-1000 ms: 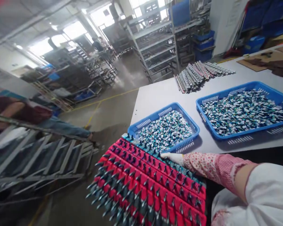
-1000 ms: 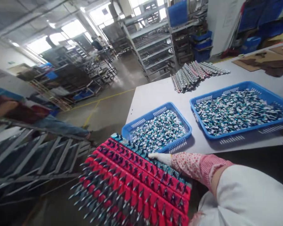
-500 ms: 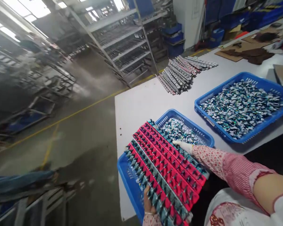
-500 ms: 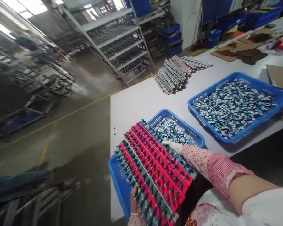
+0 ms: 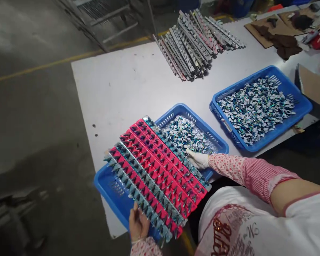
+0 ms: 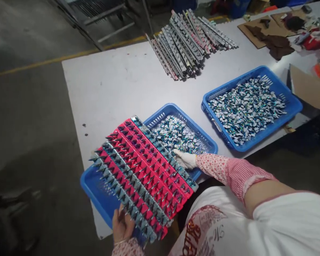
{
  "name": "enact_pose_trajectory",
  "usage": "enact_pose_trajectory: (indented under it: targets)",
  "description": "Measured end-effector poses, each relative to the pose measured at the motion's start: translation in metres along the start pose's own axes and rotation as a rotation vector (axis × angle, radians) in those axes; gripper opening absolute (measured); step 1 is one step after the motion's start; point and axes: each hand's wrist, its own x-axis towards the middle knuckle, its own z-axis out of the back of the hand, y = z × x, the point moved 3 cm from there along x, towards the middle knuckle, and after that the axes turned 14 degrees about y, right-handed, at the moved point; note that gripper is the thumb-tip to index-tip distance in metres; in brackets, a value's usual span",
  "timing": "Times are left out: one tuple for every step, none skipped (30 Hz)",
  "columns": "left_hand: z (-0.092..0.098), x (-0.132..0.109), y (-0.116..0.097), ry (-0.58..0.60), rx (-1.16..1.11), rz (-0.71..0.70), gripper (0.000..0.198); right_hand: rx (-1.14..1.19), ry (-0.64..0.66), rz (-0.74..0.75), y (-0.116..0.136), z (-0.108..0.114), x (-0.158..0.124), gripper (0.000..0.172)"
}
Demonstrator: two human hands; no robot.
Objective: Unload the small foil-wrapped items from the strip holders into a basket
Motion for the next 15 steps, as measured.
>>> enact_pose_trajectory:
  targets:
    - [0.004, -0.011, -0.002, -0.059, -0.074, 0.034, 0.036, 0.007, 0.033, -0.032, -0.007, 0.002, -0.005, 0.052]
    - [0.007, -0.023, -0.006, -0.126, -0.169, 0.063, 0.035, 0.021, 0.081, -0.046, -0.013, 0.002, -0.009, 0.05]
    - [0.008, -0.037, -0.014, -0.207, -0.243, 0.058, 0.036, 0.037, 0.135, -0.048, -0.017, 0.001, -0.012, 0.047]
    - [0.006, -0.053, -0.024, -0.294, -0.271, 0.014, 0.039, 0.052, 0.181, -0.043, -0.02, 0.0, -0.015, 0.044]
    - [0.0, -0.069, -0.037, -0.388, -0.251, -0.059, 0.04, 0.065, 0.209, -0.03, -0.021, -0.002, -0.018, 0.041]
    - [-0.01, -0.084, -0.053, -0.473, -0.191, -0.141, 0.043, 0.074, 0.213, -0.006, -0.019, -0.003, -0.021, 0.039]
    - [-0.025, -0.099, -0.068, -0.54, -0.094, -0.213, 0.046, 0.086, 0.202, 0.018, -0.015, -0.003, -0.024, 0.037]
    - [-0.044, -0.111, -0.084, -0.604, 0.02, -0.28, 0.047, 0.105, 0.191, 0.033, -0.01, -0.003, -0.028, 0.036]
    - [-0.067, -0.12, -0.098, -0.602, 0.149, -0.331, 0.049, 0.133, 0.191, 0.027, -0.004, -0.003, -0.033, 0.036]
    - [-0.092, -0.126, -0.109, -0.555, 0.23, -0.373, 0.047, 0.165, 0.207, 0.001, 0.002, -0.003, -0.037, 0.039]
    - [-0.118, -0.127, -0.117, -0.468, 0.291, -0.395, 0.043, 0.198, 0.241, -0.046, 0.007, -0.005, -0.042, 0.044]
    - [-0.144, -0.126, -0.122, -0.365, 0.346, -0.417, 0.041, 0.228, 0.293, -0.108, 0.012, -0.007, -0.047, 0.051]
    - [-0.168, -0.122, -0.125, -0.241, 0.38, -0.411, 0.041, 0.252, 0.35, -0.174, 0.016, -0.01, -0.052, 0.059]
    - [-0.19, -0.117, -0.125, -0.132, 0.388, -0.396, 0.041, 0.271, 0.402, -0.224, 0.019, -0.014, -0.057, 0.066]
    - [-0.209, -0.111, -0.124, -0.037, 0.396, -0.381, 0.042, 0.285, 0.444, -0.254, 0.021, -0.018, -0.061, 0.07]
